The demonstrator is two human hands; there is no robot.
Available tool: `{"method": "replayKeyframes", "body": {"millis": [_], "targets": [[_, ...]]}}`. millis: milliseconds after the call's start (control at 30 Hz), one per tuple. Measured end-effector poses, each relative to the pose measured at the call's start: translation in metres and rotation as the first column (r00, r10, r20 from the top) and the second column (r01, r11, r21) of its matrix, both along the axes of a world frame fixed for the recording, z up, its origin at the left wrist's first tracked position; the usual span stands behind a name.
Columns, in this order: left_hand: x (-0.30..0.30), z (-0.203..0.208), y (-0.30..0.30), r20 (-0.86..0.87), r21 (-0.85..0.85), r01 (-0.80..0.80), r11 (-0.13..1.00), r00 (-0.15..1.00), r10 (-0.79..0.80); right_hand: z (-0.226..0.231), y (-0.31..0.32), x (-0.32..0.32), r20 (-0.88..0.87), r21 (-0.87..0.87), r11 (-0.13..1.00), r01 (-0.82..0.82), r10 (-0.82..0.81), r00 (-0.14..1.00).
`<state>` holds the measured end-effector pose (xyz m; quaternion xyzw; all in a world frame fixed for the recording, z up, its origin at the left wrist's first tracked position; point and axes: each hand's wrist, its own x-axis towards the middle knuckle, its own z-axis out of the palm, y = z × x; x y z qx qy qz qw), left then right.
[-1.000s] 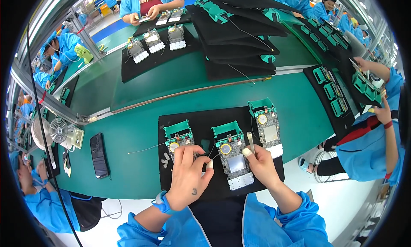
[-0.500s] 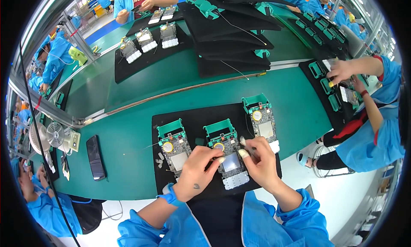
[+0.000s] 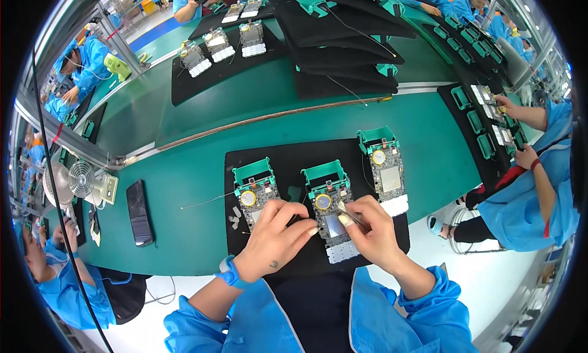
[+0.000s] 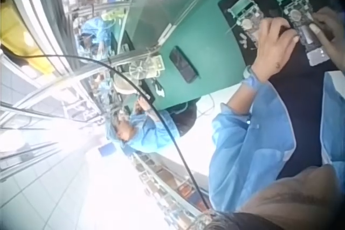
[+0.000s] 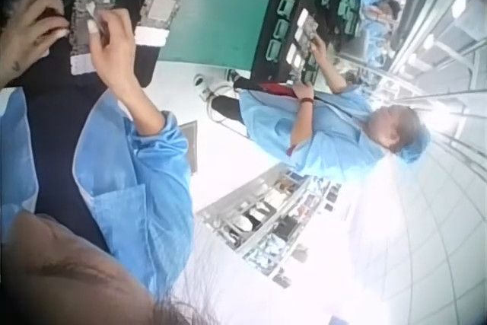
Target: The person assembles small electronic components onto PCBs and mounts them into plastic frames at a factory workstation. This is done using tweezers and a positioning tool.
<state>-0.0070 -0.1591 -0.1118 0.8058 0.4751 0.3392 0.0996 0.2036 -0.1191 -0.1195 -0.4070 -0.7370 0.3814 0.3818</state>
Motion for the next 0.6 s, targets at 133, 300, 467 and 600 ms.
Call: {"method": "replayKeyframes", "body": {"millis": [133,300,467,600], "targets": [[-0.001,0.0,0.006,-0.001,-0.025,0.059,0.998,0.998,-0.059,0.0,-0.001,0.003,0.022,-0.004,1.0,0.005,-0.005,1.0],[0.01,0.003,0.013,0.135,-0.1,0.024,0.995,0.991,-0.01,-0.002,-0.002,0.003,-0.01,-0.009,1.0,-0.009,0.009,1.0],[0.022,0.0,0.019,0.199,-0.148,-0.036,0.988,0.978,0.066,-0.003,0.003,0.002,-0.025,-0.089,0.996,-0.023,0.021,0.999],[0.024,-0.003,0.021,0.212,-0.126,-0.04,0.991,0.975,0.066,0.0,0.006,-0.001,0.007,-0.13,0.991,-0.036,0.037,0.999]]}}
